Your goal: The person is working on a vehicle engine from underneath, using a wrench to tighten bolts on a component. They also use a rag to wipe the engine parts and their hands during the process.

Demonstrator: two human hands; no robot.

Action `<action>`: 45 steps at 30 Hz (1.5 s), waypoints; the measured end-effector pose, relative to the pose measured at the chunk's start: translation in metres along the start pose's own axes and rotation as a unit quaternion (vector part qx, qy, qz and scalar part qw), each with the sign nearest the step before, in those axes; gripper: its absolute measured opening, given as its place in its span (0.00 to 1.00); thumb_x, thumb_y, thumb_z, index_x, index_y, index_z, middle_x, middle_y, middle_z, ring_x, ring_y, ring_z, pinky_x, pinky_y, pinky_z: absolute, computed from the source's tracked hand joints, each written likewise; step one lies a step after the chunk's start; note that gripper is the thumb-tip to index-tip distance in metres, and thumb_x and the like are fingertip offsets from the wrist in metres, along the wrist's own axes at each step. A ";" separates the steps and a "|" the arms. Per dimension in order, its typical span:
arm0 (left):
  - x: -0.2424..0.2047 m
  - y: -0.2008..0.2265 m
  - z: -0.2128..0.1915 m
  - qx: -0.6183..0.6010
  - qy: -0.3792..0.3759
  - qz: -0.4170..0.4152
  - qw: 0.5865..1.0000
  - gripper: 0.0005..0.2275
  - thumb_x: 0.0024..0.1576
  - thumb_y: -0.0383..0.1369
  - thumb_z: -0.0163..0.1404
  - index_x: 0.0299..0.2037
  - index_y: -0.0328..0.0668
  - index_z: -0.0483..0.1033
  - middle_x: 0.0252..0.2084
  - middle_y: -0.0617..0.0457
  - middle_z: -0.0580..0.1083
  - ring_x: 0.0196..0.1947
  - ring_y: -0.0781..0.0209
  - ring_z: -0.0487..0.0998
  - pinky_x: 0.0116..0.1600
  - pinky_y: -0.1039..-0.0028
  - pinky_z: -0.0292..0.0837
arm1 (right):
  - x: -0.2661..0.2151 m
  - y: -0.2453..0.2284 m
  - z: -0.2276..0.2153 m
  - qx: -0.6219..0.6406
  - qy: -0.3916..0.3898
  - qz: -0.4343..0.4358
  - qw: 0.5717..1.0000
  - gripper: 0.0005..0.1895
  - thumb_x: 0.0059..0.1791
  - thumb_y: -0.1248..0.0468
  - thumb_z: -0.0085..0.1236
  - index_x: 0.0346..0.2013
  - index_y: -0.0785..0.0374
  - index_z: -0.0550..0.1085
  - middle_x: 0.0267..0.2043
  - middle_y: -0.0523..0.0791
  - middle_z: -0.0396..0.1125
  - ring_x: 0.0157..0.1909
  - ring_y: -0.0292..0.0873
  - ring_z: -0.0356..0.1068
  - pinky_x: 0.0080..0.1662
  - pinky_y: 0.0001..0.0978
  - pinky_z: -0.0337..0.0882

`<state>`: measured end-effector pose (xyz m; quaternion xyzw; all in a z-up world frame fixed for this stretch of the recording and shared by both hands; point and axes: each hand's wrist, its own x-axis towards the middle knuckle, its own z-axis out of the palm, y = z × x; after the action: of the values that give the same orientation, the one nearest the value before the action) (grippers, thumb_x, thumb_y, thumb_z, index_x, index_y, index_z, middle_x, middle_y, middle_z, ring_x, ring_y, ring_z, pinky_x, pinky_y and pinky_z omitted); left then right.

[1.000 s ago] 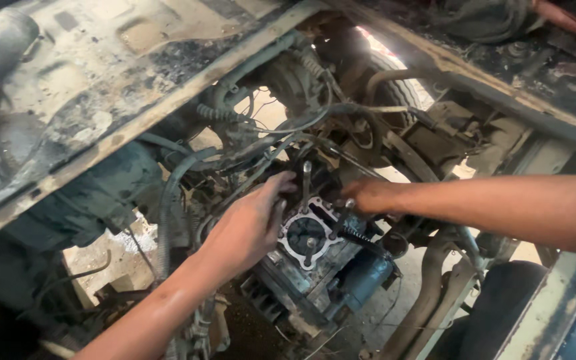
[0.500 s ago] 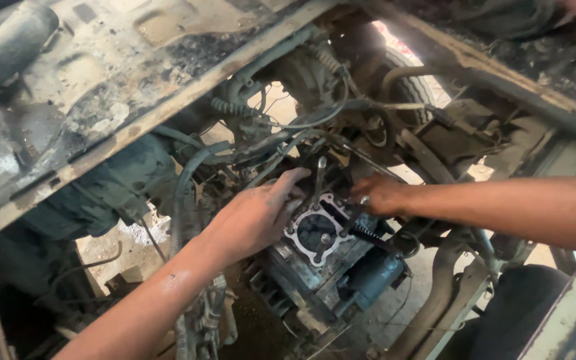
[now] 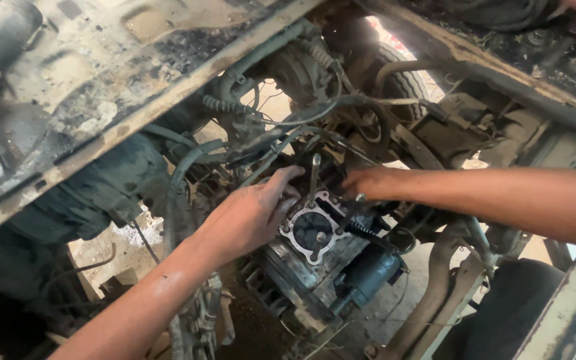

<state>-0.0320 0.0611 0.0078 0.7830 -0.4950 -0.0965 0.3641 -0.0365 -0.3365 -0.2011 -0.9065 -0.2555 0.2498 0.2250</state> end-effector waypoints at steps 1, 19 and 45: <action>0.001 0.000 -0.001 0.002 -0.004 -0.007 1.000 0.22 0.59 0.27 0.49 0.64 0.38 0.59 0.44 0.41 0.80 0.45 0.40 0.80 0.48 0.58 0.75 | -0.006 -0.007 -0.014 0.070 -0.002 0.036 0.997 0.18 0.49 0.57 0.54 0.52 0.58 0.74 0.61 0.49 0.69 0.54 0.51 0.74 0.55 0.38 0.73; -0.007 -0.003 0.002 0.001 -0.001 -0.019 1.000 0.20 0.60 0.30 0.49 0.62 0.40 0.60 0.41 0.41 0.79 0.42 0.39 0.79 0.44 0.56 0.73 | 0.010 -0.036 0.011 -0.012 -0.118 0.052 0.992 0.16 0.52 0.65 0.49 0.55 0.60 0.71 0.54 0.53 0.67 0.57 0.52 0.69 0.56 0.45 0.70; 0.109 0.108 0.224 0.336 -0.233 0.082 0.909 0.08 0.50 0.32 0.55 0.38 0.45 0.83 0.44 0.50 0.79 0.49 0.50 0.78 0.54 0.56 0.71 | -0.044 -0.117 -0.178 -0.165 -0.128 0.208 0.956 0.20 0.43 0.66 0.59 0.51 0.55 0.77 0.43 0.47 0.77 0.45 0.47 0.75 0.49 0.42 0.74</action>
<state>-0.1691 -0.1638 -0.0582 0.7709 -0.6314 -0.0735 -0.0395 -0.0090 -0.3221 0.0144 -0.9245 -0.1258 0.3594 -0.0189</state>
